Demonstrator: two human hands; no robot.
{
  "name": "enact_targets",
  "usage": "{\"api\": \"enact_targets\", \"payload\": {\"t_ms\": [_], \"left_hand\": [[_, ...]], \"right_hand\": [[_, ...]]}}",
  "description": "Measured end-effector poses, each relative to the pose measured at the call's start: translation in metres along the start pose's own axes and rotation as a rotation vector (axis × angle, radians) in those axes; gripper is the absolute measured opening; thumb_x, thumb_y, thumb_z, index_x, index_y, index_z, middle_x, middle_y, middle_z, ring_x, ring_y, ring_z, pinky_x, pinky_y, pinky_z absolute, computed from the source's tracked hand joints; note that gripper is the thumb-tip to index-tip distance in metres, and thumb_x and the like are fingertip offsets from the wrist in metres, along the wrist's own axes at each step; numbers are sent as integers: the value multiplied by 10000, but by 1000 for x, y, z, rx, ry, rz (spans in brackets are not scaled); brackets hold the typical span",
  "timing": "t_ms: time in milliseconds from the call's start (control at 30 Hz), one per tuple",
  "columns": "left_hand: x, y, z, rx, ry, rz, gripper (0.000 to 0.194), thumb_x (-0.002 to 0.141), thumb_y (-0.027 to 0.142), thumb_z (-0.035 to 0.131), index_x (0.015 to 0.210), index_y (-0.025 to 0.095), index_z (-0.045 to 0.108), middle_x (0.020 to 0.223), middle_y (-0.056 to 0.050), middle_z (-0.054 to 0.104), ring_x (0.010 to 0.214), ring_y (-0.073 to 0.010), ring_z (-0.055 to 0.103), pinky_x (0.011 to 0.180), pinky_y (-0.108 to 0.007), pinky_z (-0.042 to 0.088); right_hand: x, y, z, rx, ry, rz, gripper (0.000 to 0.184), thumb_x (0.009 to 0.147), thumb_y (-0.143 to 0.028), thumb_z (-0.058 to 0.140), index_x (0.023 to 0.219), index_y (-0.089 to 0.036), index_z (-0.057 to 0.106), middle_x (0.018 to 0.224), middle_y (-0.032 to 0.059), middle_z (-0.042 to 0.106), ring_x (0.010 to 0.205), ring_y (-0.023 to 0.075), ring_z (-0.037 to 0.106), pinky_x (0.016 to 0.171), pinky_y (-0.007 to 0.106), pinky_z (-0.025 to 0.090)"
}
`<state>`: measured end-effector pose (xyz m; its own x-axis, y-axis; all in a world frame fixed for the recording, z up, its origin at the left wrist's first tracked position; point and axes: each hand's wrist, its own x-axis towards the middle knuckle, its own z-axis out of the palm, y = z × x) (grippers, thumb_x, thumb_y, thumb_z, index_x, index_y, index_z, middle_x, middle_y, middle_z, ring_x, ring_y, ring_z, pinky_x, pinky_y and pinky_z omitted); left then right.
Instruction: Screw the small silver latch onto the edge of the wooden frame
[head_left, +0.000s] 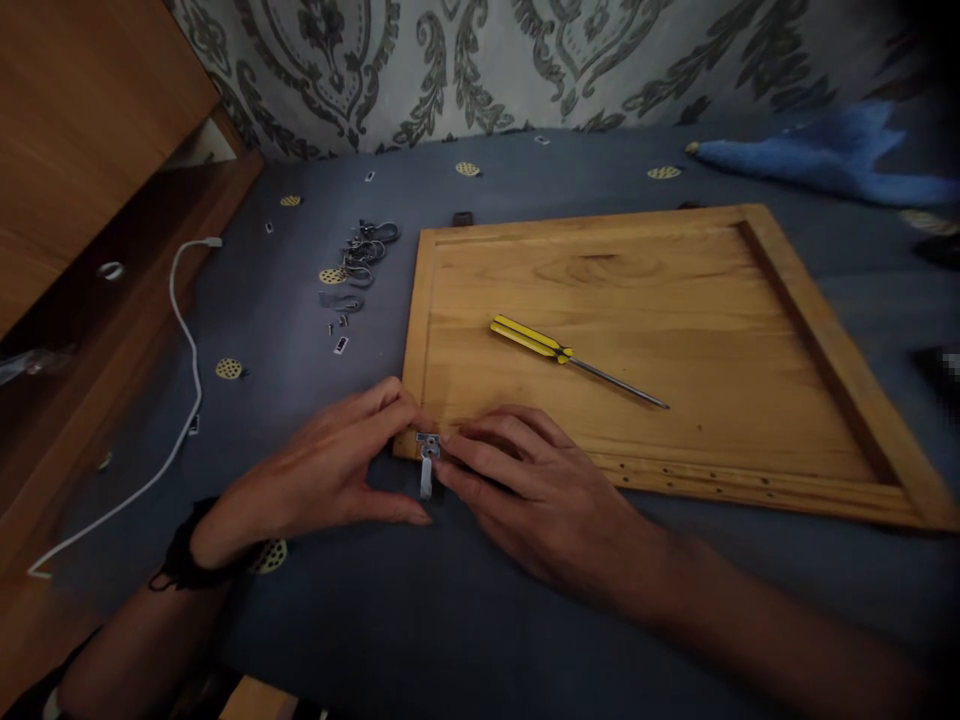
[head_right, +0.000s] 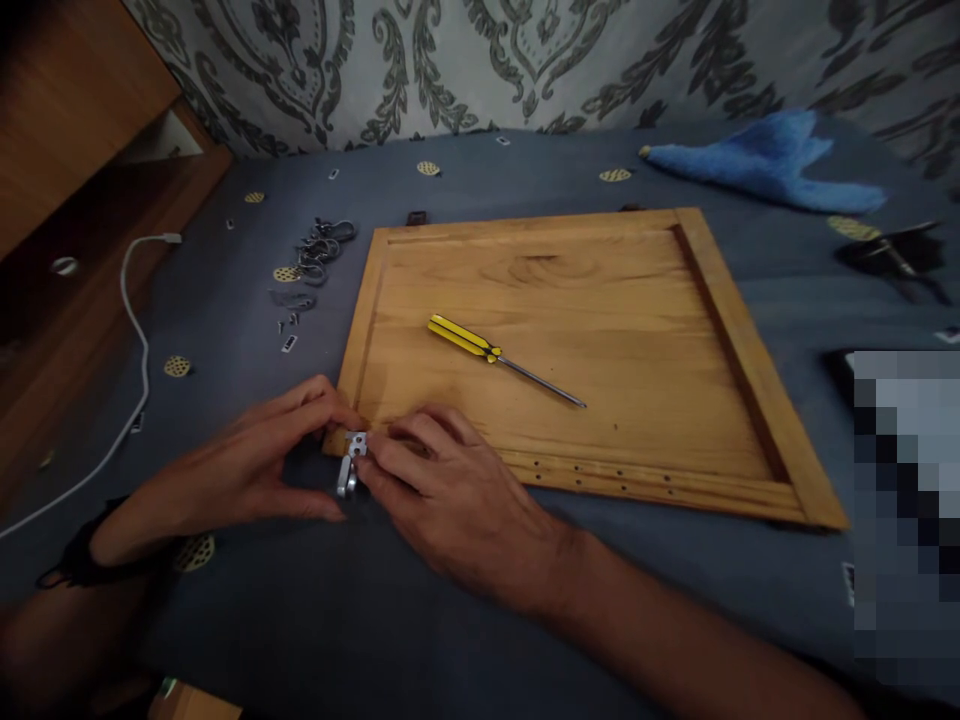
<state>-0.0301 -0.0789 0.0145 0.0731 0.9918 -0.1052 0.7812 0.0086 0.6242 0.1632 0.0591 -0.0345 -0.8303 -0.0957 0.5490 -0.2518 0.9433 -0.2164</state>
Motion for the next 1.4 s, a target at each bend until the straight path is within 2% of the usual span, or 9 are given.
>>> {"api": "enact_targets", "payload": {"t_ms": [300, 600, 867, 1033, 1167, 1400], "left_hand": [[1, 2, 0, -10, -10, 4, 391, 903, 484, 659, 1162, 213, 548, 1004, -23, 502, 891, -162, 495, 745, -286, 416], [2, 2, 1, -48, -8, -3, 362, 891, 464, 684, 1118, 206, 571, 1007, -23, 517, 901, -160, 491, 771, -281, 419], [1, 2, 0, -43, 0, 2, 355, 889, 450, 692, 1120, 206, 575, 998, -12, 518, 898, -151, 490, 751, -271, 411], [2, 3, 0, -49, -6, -6, 319, 891, 430, 696, 1079, 201, 577, 992, -11, 516, 892, -149, 487, 750, -269, 413], [3, 3, 0, -41, -5, 2, 348, 885, 436, 701, 1119, 208, 582, 990, -11, 516, 880, -148, 486, 749, -270, 414], [1, 2, 0, -32, -3, 0, 378, 886, 465, 692, 1131, 200, 580, 982, -13, 515, 872, -147, 487, 733, -272, 409]], "right_hand": [[1, 0, -1, -9, -11, -4, 263, 998, -143, 455, 1092, -142, 701, 1077, 70, 726, 1014, 224, 586, 910, 415, 484], [1, 0, -1, 12, 13, -14, 251, 1005, -134, 456, 1059, -99, 699, 1065, 62, 727, 991, 231, 578, 917, 433, 472], [0, 0, 0, 0, 28, -21, 246, 1005, -120, 463, 1067, -111, 701, 1070, 60, 729, 1028, 215, 584, 958, 419, 464], [1, 0, 0, -3, 43, -13, 236, 1003, -123, 476, 1038, -122, 709, 1042, 58, 733, 1000, 209, 590, 930, 418, 487], [1, 0, 0, 4, 30, -15, 266, 1019, -137, 440, 1036, -137, 705, 1040, 60, 734, 997, 205, 590, 920, 413, 507], [0, 1, 0, 54, 53, -15, 237, 1005, -127, 453, 1062, -78, 678, 1052, 92, 733, 992, 223, 595, 890, 416, 533]]}}
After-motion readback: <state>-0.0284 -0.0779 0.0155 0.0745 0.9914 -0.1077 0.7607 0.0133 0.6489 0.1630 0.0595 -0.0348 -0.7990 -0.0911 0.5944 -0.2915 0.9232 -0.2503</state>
